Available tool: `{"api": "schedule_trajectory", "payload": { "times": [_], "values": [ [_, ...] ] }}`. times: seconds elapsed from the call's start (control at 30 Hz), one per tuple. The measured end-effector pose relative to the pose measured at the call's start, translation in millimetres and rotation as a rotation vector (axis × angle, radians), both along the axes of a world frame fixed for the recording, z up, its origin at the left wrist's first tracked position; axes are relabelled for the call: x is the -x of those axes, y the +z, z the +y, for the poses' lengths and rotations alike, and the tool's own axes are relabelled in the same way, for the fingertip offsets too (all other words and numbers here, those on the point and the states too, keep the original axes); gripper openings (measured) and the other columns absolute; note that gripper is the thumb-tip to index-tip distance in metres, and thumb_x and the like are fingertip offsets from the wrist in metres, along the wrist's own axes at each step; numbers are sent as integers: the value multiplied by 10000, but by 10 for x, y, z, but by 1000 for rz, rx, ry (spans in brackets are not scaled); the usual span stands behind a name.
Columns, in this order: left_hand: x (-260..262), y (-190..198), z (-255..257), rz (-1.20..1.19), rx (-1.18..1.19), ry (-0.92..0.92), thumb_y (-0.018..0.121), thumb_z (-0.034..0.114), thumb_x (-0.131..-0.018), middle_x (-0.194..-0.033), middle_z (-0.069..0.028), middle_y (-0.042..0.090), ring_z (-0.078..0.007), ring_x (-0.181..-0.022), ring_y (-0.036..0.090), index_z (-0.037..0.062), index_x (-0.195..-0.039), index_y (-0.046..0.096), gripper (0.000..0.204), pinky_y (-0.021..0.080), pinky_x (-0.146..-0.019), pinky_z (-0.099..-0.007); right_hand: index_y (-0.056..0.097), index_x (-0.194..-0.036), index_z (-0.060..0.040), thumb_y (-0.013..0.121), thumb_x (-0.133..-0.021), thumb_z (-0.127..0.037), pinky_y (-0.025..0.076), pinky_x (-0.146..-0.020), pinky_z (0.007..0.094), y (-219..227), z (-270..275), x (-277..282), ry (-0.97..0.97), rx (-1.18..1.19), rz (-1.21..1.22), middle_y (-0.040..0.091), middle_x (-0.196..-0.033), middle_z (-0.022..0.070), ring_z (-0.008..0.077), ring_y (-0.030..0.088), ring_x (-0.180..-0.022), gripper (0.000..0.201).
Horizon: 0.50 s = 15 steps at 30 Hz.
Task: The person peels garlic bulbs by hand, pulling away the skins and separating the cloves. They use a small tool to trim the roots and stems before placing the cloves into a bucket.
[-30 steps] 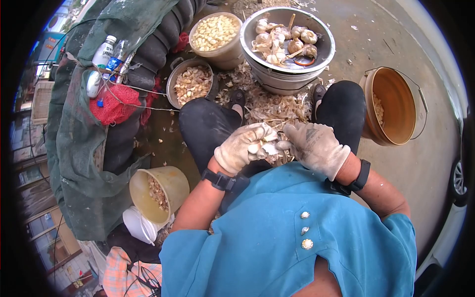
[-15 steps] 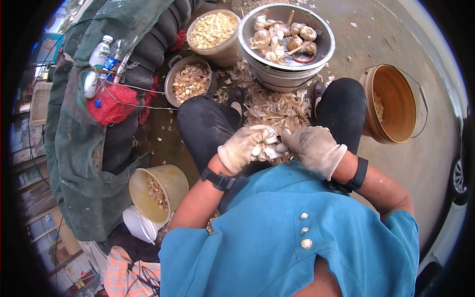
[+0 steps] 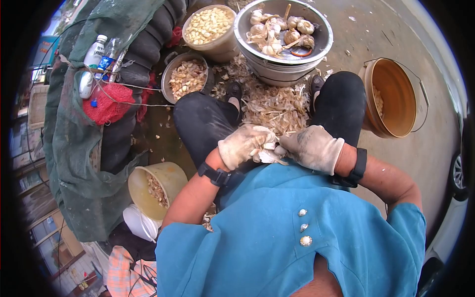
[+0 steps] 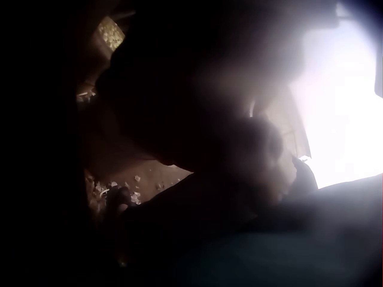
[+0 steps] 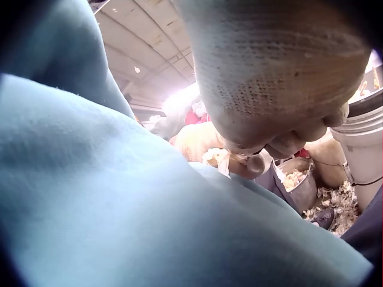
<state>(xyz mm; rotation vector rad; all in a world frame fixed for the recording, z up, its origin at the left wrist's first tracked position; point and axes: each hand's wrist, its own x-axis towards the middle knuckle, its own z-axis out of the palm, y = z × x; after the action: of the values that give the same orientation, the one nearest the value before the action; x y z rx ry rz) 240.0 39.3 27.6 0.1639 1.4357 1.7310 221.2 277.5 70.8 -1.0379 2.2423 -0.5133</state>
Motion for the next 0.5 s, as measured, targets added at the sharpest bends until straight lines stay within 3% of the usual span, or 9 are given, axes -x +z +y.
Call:
{"api": "schedule_trajectory", "payload": {
  "times": [0.07, 0.23, 0.3, 0.4, 0.47, 0.5],
  "values": [
    [3, 84, 9, 6, 10, -11, 612, 350, -935, -860, 2, 595, -108, -757, 559, -15, -1029, 603, 377, 483, -651, -225, 562, -1133, -104, 482, -919, -260, 514, -696, 455, 58, 0, 26, 41, -44, -78, 664, -822, 171, 373, 663, -806, 277],
    [-31, 95, -5, -53, -82, 37, 619, 339, -934, -903, -5, 599, -110, -797, 562, -27, -1047, 602, 384, 483, -681, -252, 589, -1118, -95, 503, -944, -278, 519, -720, 439, 42, 24, 37, -80, 15, -168, 671, -847, 175, 376, 657, -821, 267],
    [-24, -9, -9, 368, 12, 28, 635, 343, -929, -922, 5, 593, -83, -821, 553, -9, -1090, 598, 389, 477, -679, -234, 601, -1115, -89, 511, -953, -285, 521, -736, 430, -45, 60, 21, -153, 58, -212, 674, -866, 176, 373, 655, -839, 270],
    [-89, -159, -20, 315, -1, 129, 625, 375, -938, -918, 17, 587, -57, -802, 534, 6, -1098, 595, 403, 452, -661, -205, 618, -1124, -82, 531, -965, -290, 517, -776, 409, -78, 54, -3, -303, 205, -237, 674, -926, 183, 360, 651, -892, 276],
    [-49, 17, 6, 236, -26, 120, 612, 382, -947, -919, 21, 586, -50, -791, 524, 11, -1094, 598, 399, 439, -653, -198, 610, -1161, -77, 519, -983, -312, 513, -802, 394, 69, 28, 42, -382, 170, -468, 668, -966, 194, 346, 648, -931, 309],
    [-33, 82, 20, 156, -51, 109, 600, 388, -956, -920, 24, 584, -43, -780, 514, 17, -1090, 601, 395, 426, -646, -190, 610, -1161, -77, 519, -983, -312, 513, -802, 394, 87, 32, 47, -382, 170, -466, 668, -966, 194, 346, 648, -931, 309]
  ]
}}
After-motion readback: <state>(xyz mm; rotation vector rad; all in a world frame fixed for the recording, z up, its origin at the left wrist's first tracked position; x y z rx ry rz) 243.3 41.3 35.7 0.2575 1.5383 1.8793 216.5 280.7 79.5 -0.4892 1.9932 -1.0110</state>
